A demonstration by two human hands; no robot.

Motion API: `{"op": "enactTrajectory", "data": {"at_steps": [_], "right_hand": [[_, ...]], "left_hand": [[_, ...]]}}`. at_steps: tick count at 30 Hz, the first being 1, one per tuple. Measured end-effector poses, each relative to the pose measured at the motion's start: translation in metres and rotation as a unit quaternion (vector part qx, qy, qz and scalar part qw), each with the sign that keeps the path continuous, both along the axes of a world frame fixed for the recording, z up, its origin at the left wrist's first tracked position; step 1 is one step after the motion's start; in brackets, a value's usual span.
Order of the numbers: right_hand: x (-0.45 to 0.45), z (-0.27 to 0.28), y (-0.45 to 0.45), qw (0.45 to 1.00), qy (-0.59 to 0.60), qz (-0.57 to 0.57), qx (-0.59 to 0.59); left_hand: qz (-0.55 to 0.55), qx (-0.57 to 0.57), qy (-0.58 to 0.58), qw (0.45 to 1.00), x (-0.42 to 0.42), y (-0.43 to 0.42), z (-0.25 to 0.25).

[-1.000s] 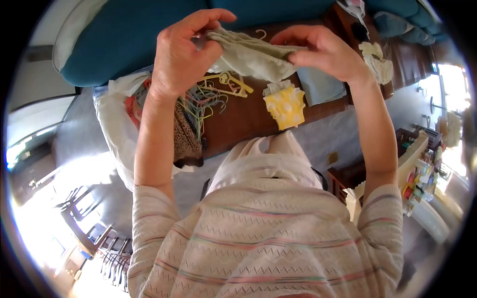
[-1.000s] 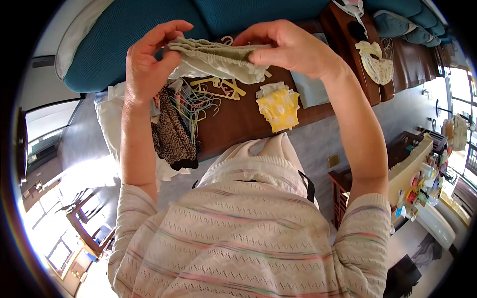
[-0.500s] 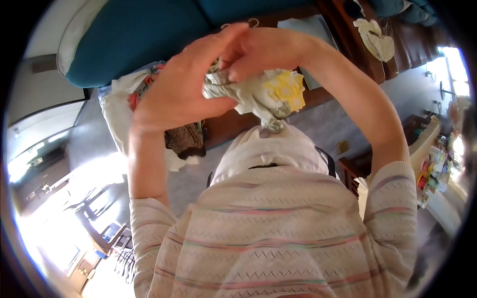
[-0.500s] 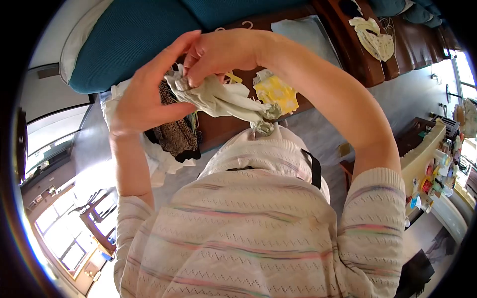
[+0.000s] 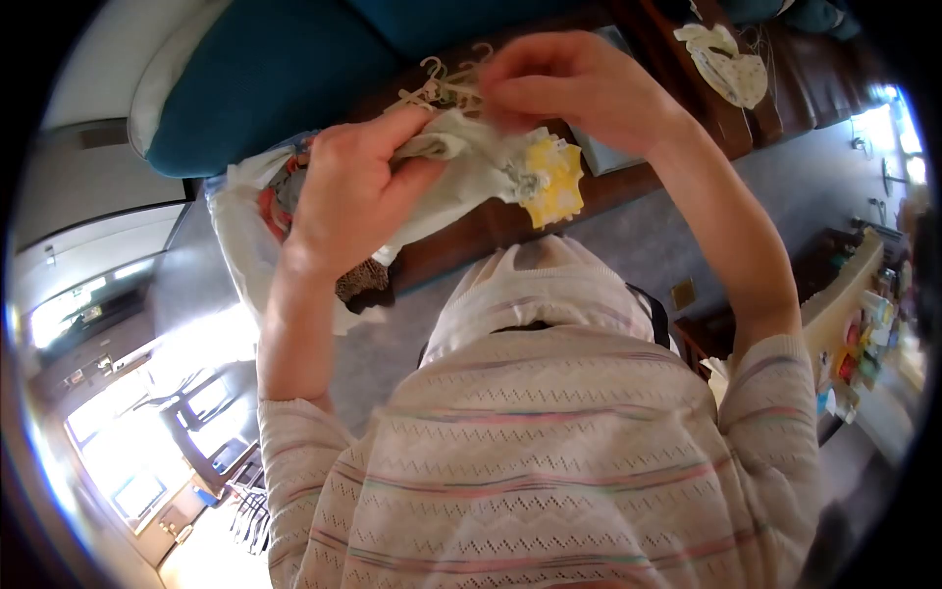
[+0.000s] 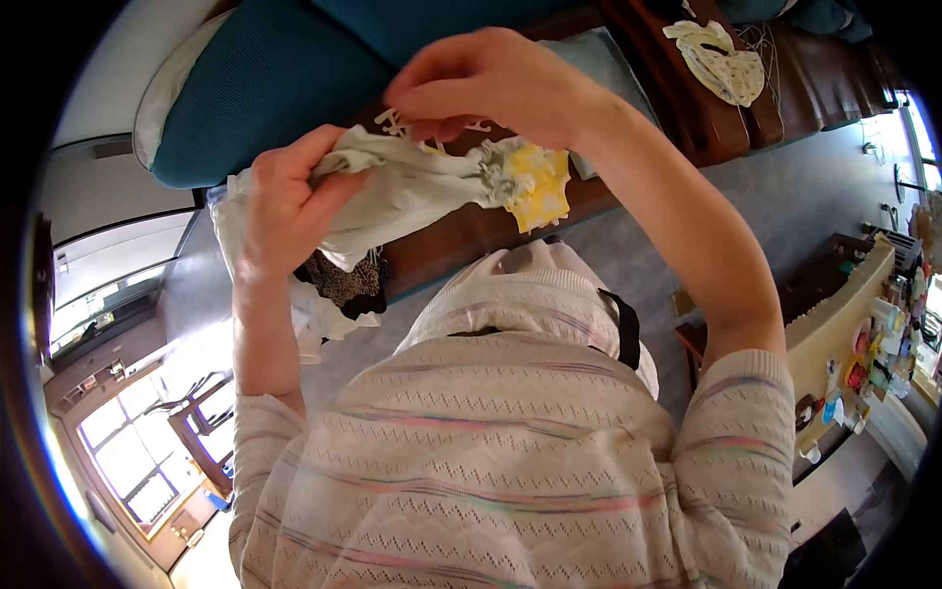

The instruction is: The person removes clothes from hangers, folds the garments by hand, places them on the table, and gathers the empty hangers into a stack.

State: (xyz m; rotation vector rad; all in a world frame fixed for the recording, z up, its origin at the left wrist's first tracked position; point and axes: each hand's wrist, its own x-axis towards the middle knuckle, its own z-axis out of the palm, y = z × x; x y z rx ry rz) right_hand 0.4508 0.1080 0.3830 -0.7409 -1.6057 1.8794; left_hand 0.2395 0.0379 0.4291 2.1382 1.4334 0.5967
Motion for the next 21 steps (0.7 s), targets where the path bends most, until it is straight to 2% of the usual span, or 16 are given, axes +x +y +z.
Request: {"op": "enactTrajectory", "data": {"at_steps": [1,3,5,11,12,15,16,21], "right_hand": [[0.012,-0.011,0.001,1.000,0.019,-0.015,-0.005],[0.034,-0.053,0.001,0.998,-0.026,-0.035,-0.036],[0.044,-0.090,-0.004,0.990,-0.114,-0.053,-0.060],[0.022,-0.161,-0.020,0.980,-0.167,-0.104,-0.006],[0.016,-0.164,-0.026,0.980,-0.163,-0.106,0.037],[0.011,-0.182,-0.048,0.985,-0.171,-0.027,0.012],[0.016,-0.174,-0.055,0.982,-0.191,0.013,0.009],[0.036,-0.161,-0.066,0.971,-0.193,0.045,-0.137]], "left_hand": [[0.002,0.008,-0.014,1.000,0.002,-0.003,0.008],[0.003,-0.010,-0.050,0.999,-0.002,-0.008,0.020],[0.002,0.002,-0.068,0.998,-0.004,-0.014,0.034],[-0.025,0.091,-0.097,0.991,-0.005,-0.027,0.062],[0.000,0.106,-0.117,0.987,-0.002,-0.032,0.061],[-0.005,0.119,-0.141,0.983,0.009,-0.038,0.065],[-0.052,0.072,-0.126,0.988,0.006,-0.042,0.074],[-0.241,0.006,-0.096,0.966,-0.008,-0.029,0.082]]}}
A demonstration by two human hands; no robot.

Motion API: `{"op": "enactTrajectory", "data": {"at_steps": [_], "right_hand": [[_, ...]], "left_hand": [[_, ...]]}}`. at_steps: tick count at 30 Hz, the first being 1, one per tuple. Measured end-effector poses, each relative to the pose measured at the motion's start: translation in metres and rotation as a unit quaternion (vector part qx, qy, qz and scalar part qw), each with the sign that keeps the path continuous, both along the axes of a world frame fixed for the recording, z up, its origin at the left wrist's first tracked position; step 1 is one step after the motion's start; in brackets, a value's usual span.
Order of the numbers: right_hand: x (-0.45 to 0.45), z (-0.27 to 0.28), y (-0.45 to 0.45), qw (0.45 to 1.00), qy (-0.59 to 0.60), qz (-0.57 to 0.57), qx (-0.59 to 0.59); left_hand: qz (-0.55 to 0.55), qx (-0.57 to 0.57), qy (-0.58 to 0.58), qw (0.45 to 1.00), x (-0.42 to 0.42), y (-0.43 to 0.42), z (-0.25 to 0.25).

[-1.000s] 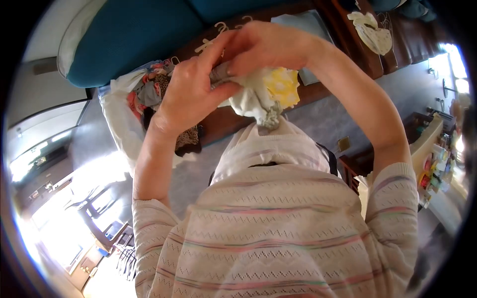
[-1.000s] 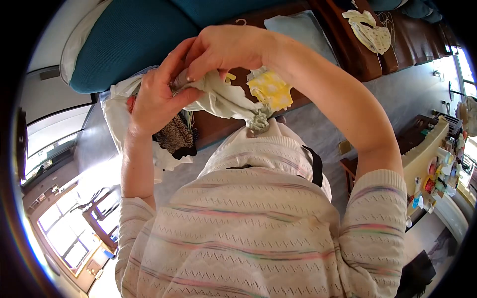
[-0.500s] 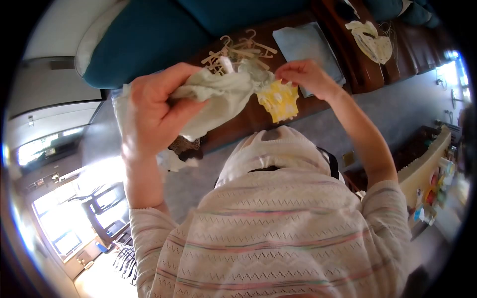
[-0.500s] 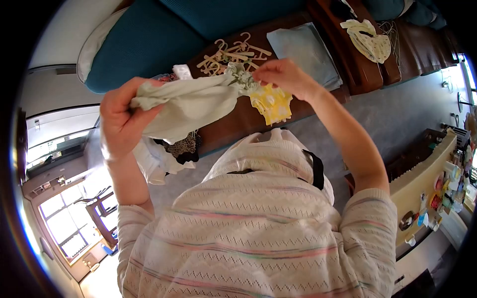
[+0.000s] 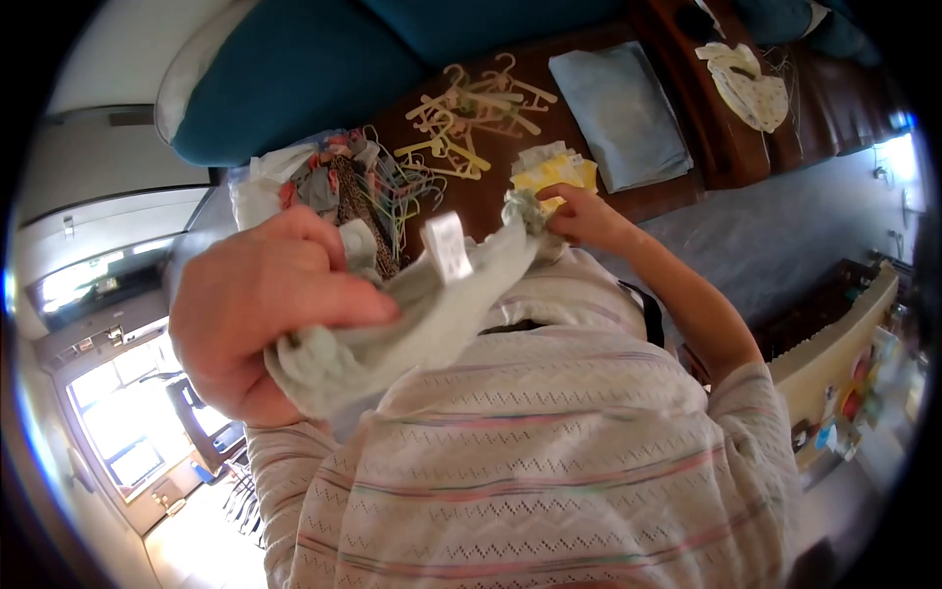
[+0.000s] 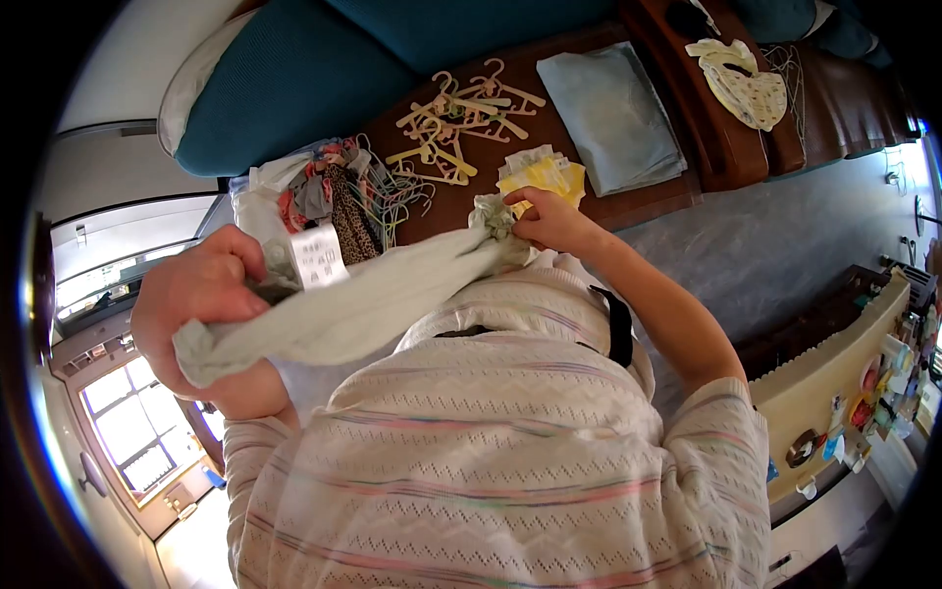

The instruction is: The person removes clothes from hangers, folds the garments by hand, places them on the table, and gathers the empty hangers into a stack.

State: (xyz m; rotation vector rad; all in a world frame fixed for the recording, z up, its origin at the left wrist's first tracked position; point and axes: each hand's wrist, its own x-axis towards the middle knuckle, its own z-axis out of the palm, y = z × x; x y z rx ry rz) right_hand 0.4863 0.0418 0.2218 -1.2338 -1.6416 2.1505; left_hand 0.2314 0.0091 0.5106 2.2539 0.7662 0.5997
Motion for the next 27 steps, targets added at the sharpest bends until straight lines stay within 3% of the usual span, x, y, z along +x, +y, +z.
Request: {"op": "enactTrajectory", "data": {"at_steps": [2,5,8,11,13,14,16,19,22,23,26,27], "right_hand": [[0.005,0.001,-0.002,0.999,0.021,0.006,-0.038],[0.002,0.000,-0.001,0.983,0.010,0.080,-0.167],[0.003,-0.003,-0.003,0.967,0.097,0.087,-0.221],[0.006,0.018,-0.004,0.985,0.039,0.037,-0.164],[0.017,0.023,-0.002,0.988,0.036,0.015,-0.150],[0.026,0.023,-0.001,0.989,0.034,0.004,-0.142],[0.039,0.018,-0.004,0.982,0.078,-0.040,-0.169],[0.051,0.022,-0.011,0.968,0.114,-0.102,-0.198],[0.049,0.040,-0.024,0.988,0.107,-0.080,-0.080],[0.056,0.035,-0.023,0.997,0.065,0.015,-0.034],[0.047,0.060,-0.025,0.969,-0.094,0.113,0.198],[0.044,0.062,-0.026,0.960,-0.117,0.123,0.225]], "left_hand": [[-0.093,-0.048,0.056,0.993,0.001,0.013,0.013],[-0.103,-0.047,0.009,0.994,-0.001,0.012,0.009],[-0.079,-0.054,-0.023,0.995,0.000,0.006,0.007],[-0.109,-0.065,0.053,0.991,-0.005,0.012,0.017],[-0.053,-0.049,0.070,0.995,-0.029,0.005,0.014],[0.039,-0.023,0.022,0.999,-0.032,-0.008,0.002],[0.220,0.022,-0.092,0.971,-0.037,-0.035,-0.022],[0.357,0.023,-0.127,0.925,-0.053,-0.048,-0.034],[0.458,-0.003,-0.123,0.881,-0.077,-0.065,-0.051],[0.466,-0.030,-0.131,0.875,-0.083,-0.068,-0.054],[0.489,-0.092,-0.155,0.853,-0.093,-0.077,-0.066],[0.498,-0.102,-0.155,0.847,-0.096,-0.081,-0.071]]}}
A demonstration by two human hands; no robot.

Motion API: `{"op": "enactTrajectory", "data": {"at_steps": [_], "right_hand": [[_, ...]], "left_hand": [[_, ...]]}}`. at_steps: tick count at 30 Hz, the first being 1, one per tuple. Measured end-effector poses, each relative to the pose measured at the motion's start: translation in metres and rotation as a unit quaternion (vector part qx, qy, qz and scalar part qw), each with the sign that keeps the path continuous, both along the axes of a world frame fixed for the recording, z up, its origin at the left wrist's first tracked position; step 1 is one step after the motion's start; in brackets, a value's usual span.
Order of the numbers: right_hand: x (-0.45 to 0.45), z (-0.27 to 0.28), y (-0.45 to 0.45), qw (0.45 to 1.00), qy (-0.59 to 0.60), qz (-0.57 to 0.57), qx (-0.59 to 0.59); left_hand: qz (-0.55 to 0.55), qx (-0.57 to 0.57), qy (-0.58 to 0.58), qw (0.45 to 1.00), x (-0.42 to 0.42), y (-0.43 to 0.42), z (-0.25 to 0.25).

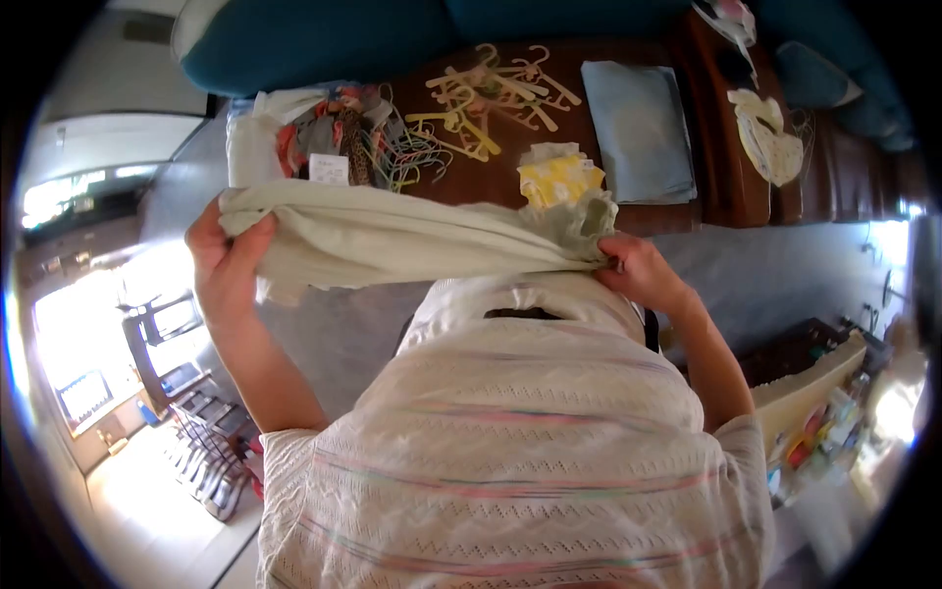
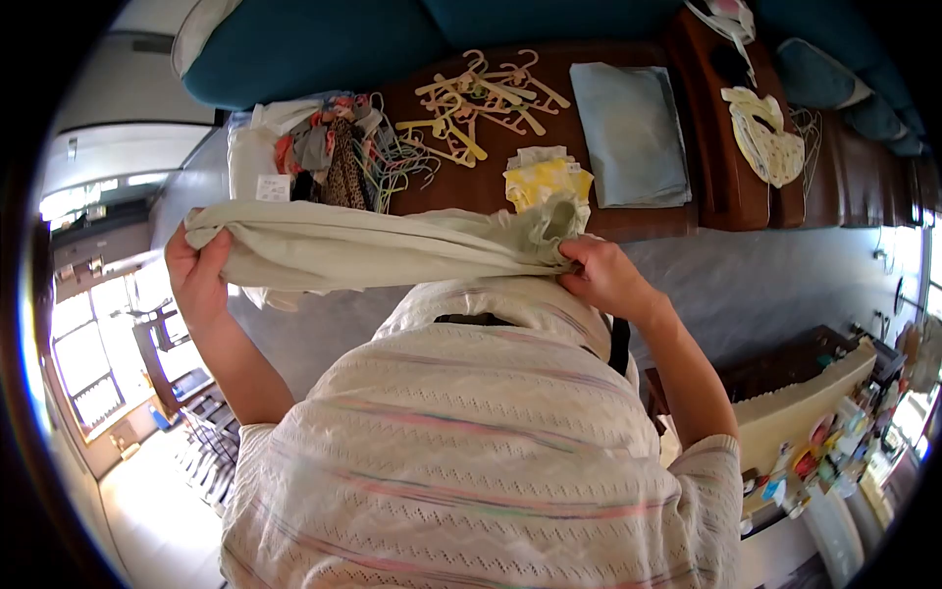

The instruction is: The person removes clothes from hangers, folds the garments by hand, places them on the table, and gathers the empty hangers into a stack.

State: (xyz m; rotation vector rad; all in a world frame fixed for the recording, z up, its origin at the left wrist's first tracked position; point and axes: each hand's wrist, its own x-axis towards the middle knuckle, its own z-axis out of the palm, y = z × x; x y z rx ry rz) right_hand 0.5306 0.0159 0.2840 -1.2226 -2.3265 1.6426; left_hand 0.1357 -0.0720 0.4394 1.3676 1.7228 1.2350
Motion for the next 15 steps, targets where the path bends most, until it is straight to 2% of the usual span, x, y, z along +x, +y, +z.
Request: {"op": "enactTrajectory", "data": {"at_steps": [3,5,6,7,9,10,12,15], "right_hand": [[-0.002,0.012,-0.004,0.974,-0.030,0.025,0.222],[-0.007,0.036,-0.005,0.949,-0.046,0.048,0.307],[-0.009,0.044,-0.002,0.942,-0.040,0.071,0.324],[-0.011,0.051,0.001,0.935,-0.033,0.094,0.342],[-0.011,0.054,0.008,0.939,0.001,0.151,0.309],[-0.011,0.055,0.012,0.943,0.015,0.175,0.282],[-0.011,0.053,0.019,0.960,0.030,0.201,0.192],[-0.020,0.066,0.018,0.984,-0.083,0.152,0.043]], "left_hand": [[-0.017,-0.015,-0.036,0.999,-0.015,-0.015,-0.012],[-0.050,-0.020,-0.063,0.997,-0.036,-0.036,-0.026],[-0.030,-0.027,-0.117,0.992,-0.045,-0.049,-0.036],[-0.083,-0.010,-0.154,0.985,-0.051,-0.054,-0.043],[-0.193,0.026,-0.222,0.955,-0.062,-0.060,-0.057],[-0.147,0.009,-0.249,0.957,-0.067,-0.073,-0.067],[-0.137,-0.073,-0.240,0.958,-0.076,-0.091,-0.074],[-0.084,-0.223,-0.237,0.942,-0.097,-0.132,-0.099]]}}
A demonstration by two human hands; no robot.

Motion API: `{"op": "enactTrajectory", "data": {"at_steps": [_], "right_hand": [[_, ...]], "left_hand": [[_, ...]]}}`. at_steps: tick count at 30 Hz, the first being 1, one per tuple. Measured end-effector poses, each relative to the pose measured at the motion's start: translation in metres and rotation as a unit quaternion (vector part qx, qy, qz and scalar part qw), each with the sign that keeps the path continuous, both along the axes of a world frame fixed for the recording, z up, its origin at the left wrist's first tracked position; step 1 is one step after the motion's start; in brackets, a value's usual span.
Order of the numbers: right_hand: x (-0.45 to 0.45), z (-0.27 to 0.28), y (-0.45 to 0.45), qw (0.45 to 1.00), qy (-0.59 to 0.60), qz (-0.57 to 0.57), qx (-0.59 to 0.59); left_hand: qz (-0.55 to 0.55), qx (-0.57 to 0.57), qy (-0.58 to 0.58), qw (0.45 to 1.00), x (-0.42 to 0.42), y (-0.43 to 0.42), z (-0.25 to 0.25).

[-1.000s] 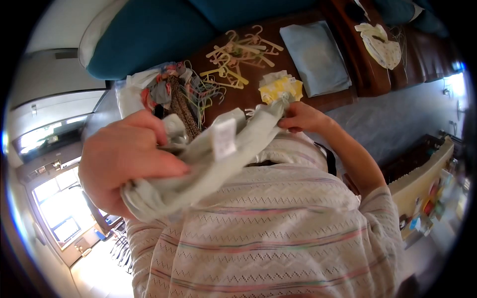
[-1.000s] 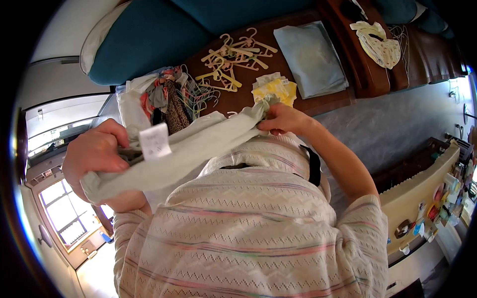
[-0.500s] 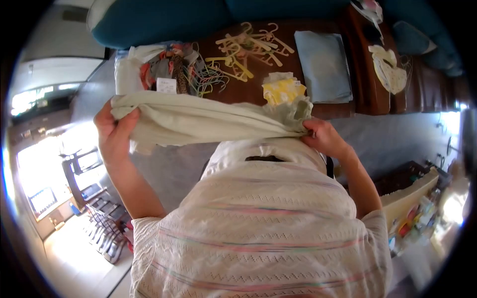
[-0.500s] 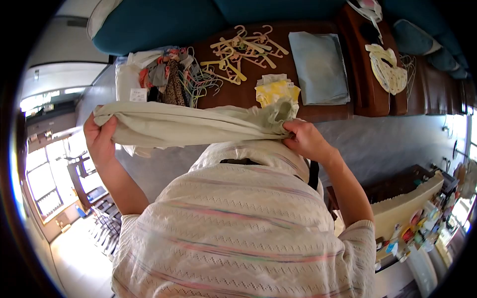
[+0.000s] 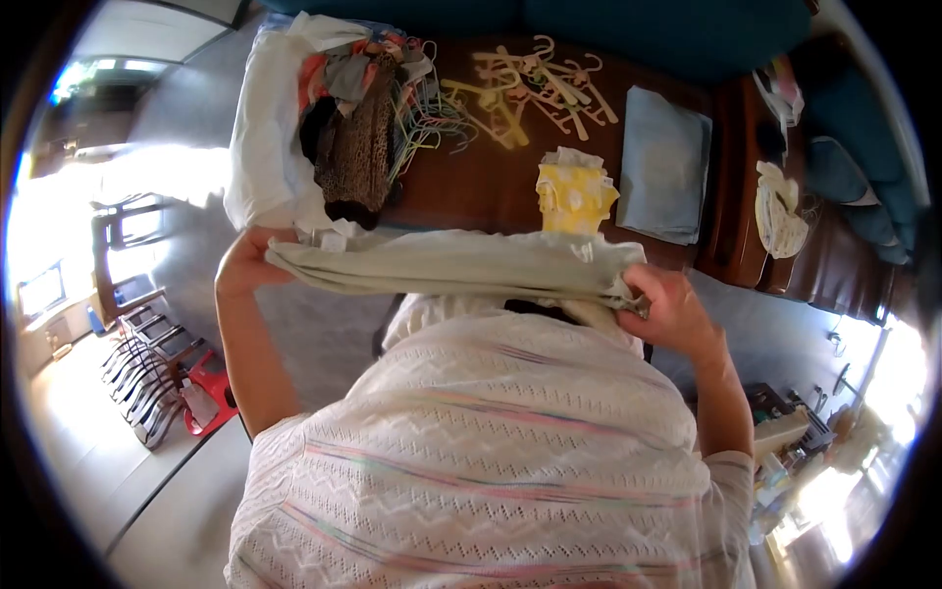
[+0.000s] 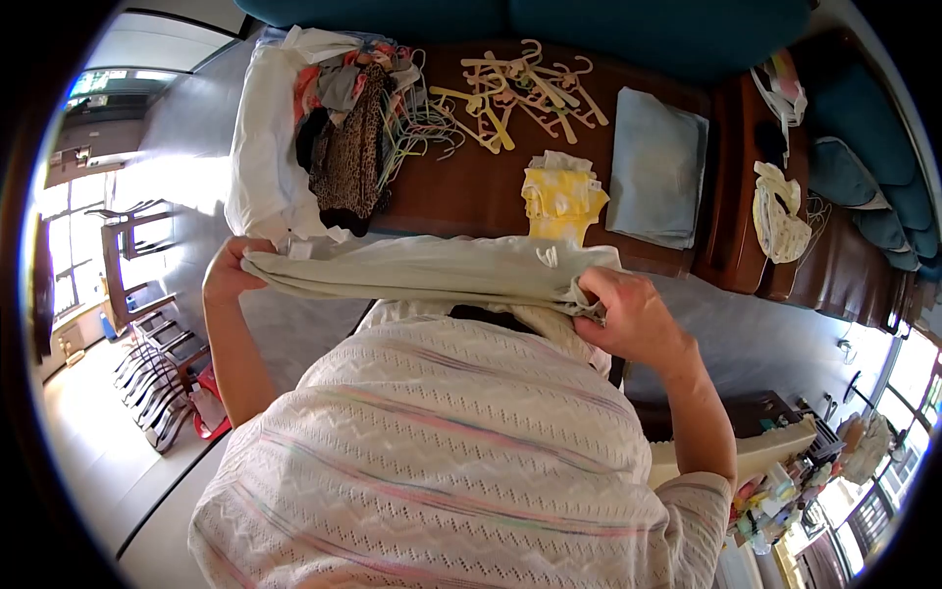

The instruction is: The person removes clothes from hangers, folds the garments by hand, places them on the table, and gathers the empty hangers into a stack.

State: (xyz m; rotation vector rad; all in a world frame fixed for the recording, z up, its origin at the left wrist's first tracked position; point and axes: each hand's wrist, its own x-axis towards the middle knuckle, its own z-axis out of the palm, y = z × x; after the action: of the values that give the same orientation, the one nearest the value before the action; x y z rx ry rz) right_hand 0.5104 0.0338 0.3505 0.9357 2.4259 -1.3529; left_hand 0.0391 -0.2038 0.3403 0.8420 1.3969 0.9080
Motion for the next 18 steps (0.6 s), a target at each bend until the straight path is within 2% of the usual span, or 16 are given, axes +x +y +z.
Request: {"op": "enactTrajectory", "data": {"at_steps": [2,3,6,8,11,13,15,16,17,18], "right_hand": [[-0.007,0.006,-0.002,0.997,0.026,-0.051,-0.056],[-0.009,0.007,-0.003,0.993,0.038,-0.075,-0.085],[0.001,-0.005,0.001,0.998,0.063,0.003,-0.026],[0.004,-0.005,0.003,0.999,0.022,0.047,0.008],[0.006,-0.003,0.000,0.996,-0.018,0.078,0.035],[0.005,-0.003,0.001,0.995,-0.026,0.090,0.035],[0.005,-0.004,0.003,0.994,-0.025,0.101,0.025],[0.004,-0.005,0.004,0.995,-0.019,0.101,0.009],[0.005,-0.006,0.006,0.995,-0.012,0.100,-0.006],[0.006,-0.007,0.007,0.995,-0.006,0.096,-0.020]], "left_hand": [[0.046,-0.085,0.008,0.995,-0.005,-0.031,-0.025],[0.007,-0.144,0.037,0.989,0.001,-0.035,-0.029],[-0.141,-0.300,0.097,0.938,0.028,-0.036,-0.052],[-0.337,-0.242,0.100,0.904,0.051,-0.035,-0.080],[-0.500,-0.208,0.157,0.826,0.099,0.002,-0.059],[-0.518,-0.184,0.322,0.771,0.121,0.040,-0.020],[-0.388,0.052,0.304,0.869,0.128,0.066,-0.013],[-0.367,0.125,0.173,0.906,0.137,0.090,-0.013],[-0.339,0.197,0.038,0.919,0.149,0.113,-0.015],[-0.330,0.130,0.008,0.935,0.157,0.131,-0.020]]}}
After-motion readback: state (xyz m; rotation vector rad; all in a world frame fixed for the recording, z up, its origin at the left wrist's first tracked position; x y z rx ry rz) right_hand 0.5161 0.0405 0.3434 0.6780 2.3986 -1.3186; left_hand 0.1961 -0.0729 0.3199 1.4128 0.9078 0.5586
